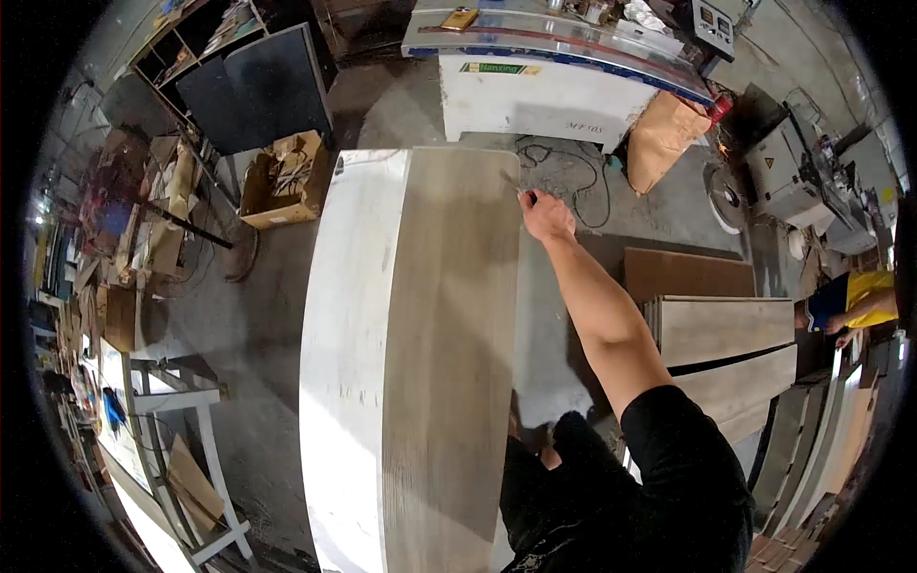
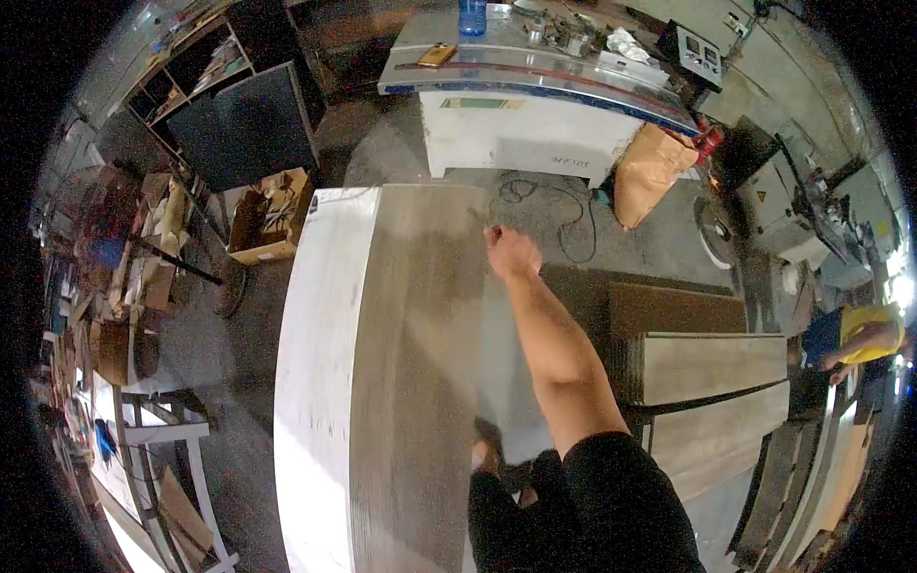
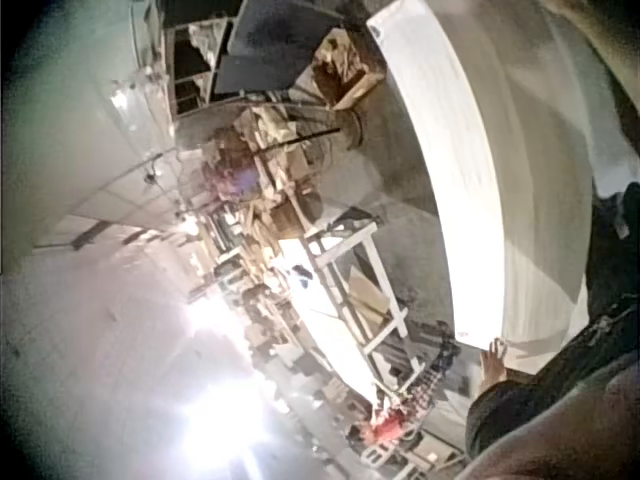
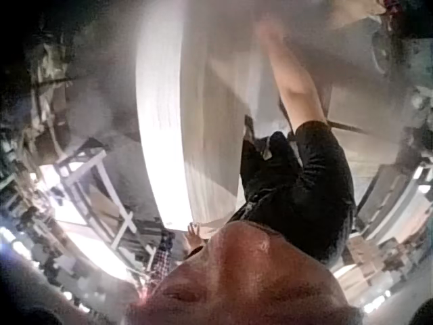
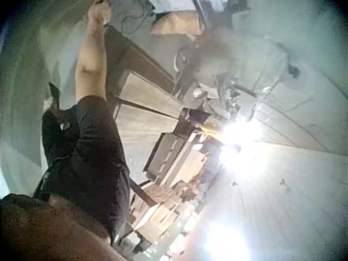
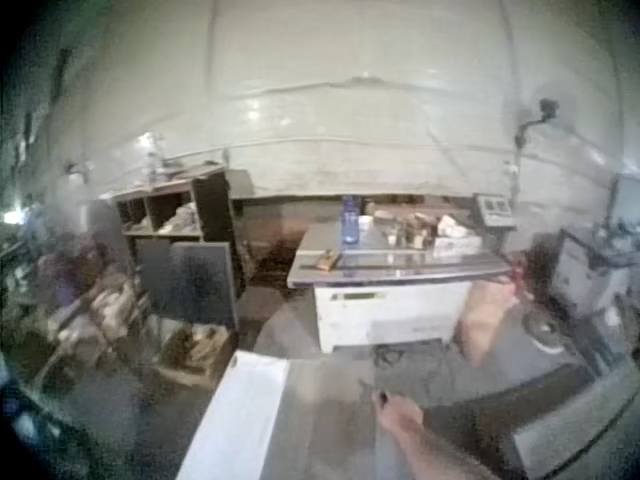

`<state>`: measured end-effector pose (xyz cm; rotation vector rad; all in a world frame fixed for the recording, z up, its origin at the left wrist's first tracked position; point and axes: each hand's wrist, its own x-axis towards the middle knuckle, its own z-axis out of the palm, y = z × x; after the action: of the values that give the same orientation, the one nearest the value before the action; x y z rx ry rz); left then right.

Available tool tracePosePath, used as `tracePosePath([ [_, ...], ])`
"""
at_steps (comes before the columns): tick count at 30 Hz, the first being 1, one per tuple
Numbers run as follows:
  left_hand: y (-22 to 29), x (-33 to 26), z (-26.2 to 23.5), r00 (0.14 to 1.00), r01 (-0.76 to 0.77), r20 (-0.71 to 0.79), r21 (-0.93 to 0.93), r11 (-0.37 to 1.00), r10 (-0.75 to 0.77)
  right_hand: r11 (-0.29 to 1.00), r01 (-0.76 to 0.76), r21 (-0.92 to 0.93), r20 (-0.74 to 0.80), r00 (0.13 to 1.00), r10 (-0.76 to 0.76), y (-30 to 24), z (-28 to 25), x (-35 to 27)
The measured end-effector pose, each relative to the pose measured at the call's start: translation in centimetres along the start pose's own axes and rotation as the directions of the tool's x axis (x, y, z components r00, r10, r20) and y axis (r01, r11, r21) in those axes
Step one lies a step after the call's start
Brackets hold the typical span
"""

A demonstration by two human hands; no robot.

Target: Trimming the edges of a laminate sheet on a wooden panel using a utility knife.

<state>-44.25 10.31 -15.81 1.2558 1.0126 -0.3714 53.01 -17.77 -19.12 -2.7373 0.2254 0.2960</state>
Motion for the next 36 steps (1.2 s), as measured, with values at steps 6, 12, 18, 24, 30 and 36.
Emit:
tracePosePath([
  [6,10.1,1.9,6.5,0.896,-0.003,-0.137,0.949,-0.314,-0.422,0.995,0.079,-0.054,0.013,0.997,-0.079,-1.0,-1.2,7.3],
  [12,30.7,29.2,23.8,0.81,-0.024,-0.219,0.915,0.403,0.545,0.955,0.292,-0.05,-0.032,0.955,-0.294,3.4,-2.6,10.5],
  [18,56.1,47.4,46.2,0.665,0.074,-0.39,0.883,0.463,0.637,0.884,0.466,0.029,0.039,0.884,-0.467,2.3,-3.1,10.7],
  [24,64.4,54.3,51.7,0.642,0.193,-0.5,0.839,0.508,0.582,0.838,0.539,0.082,0.054,0.837,-0.544,4.5,-2.3,10.1],
  [30,63.8,55.2,51.5,0.519,0.093,-0.506,0.834,0.543,0.689,0.76,0.65,0.008,0.075,0.757,-0.649,4.2,-4.9,15.7],
  [36,63.5,55.3,51.6,0.533,0.112,-0.482,0.855,0.507,0.696,0.706,0.704,0.076,0.102,0.699,-0.708,2.1,-5.8,19.5],
])
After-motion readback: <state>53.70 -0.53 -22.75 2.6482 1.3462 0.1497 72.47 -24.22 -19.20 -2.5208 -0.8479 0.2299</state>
